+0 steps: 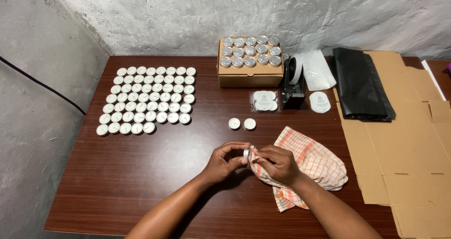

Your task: The person wipes the surface of small white candles with a checkered cloth. They pick up each candle from a grid arrangement on the table, rub it with the cloth, and place it back down. The task is performed repeatedly on multiple candles.

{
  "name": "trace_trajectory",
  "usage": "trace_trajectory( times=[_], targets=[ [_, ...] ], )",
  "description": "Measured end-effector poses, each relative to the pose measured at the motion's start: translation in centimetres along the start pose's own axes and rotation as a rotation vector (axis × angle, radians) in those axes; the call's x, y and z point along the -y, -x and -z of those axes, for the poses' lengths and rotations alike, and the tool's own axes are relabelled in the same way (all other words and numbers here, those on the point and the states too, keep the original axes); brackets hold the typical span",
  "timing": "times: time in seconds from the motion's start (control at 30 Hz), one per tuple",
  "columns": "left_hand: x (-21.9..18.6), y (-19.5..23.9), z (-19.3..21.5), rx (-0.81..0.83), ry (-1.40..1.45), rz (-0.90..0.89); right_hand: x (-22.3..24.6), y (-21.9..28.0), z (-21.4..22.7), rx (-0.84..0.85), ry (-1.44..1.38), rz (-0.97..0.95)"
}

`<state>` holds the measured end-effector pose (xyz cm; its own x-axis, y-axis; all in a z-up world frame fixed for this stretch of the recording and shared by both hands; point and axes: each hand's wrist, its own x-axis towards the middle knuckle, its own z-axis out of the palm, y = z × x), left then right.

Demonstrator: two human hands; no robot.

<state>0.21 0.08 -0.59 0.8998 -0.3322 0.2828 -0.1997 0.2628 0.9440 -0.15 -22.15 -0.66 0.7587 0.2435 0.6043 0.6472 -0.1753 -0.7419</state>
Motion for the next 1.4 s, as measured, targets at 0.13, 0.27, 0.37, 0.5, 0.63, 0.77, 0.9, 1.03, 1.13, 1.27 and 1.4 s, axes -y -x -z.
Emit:
trace_trajectory(
  times=[0.13,0.27,0.37,0.5,0.63,0.77,0.9,1.03,1.13,1.27,1.4],
  targets=[
    [0.6,0.2,-0.3,-0.074,0.086,0.078,-1.6,1.3,-0.9,-0.020,0.062,0.093],
    [0.3,0.4,-1.1,-0.138,0.112,0.132,-1.9,1.4,-1.1,-0.041,0.079,0.185],
    [1.2,0.5,-0.9,-0.164,0.151,0.189,-0.3,0.5,-1.0,-0.057,0.094,0.251],
    [1.6,0.6,-0.6,-0.175,0.164,0.213,1.2,-0.4,-0.8,-0.079,0.125,0.375],
    [0.7,0.1,-0.5,-0.146,0.006,0.073,1.1,-0.4,-0.9,-0.085,0.124,0.389],
    [0.9,0.0,-0.2,-0.018,-0.168,-0.031,1.9,-0.9,-0.6,-0.048,0.035,0.369],
    [0.8,-0.1,-0.1,0.055,-0.143,-0.019,0.2,-0.1,-0.5,-0.046,0.018,0.251],
    [0.1,-0.2,0.0,0.038,-0.113,0.017,-1.0,0.3,-0.1,-0.063,0.047,0.183],
    [0.0,-0.3,0.4,-0.041,-0.054,0.068,-1.6,0.5,0.0,-0.061,0.110,0.121],
    [0.5,-1.2,2.1,-0.237,-0.134,0.045,-2.1,0.4,0.5,-0.062,0.192,0.061],
    [0.7,-2.9,4.3,-0.342,-0.573,-0.081,-3.1,0.6,1.2,-0.081,0.257,-0.007]
  ],
)
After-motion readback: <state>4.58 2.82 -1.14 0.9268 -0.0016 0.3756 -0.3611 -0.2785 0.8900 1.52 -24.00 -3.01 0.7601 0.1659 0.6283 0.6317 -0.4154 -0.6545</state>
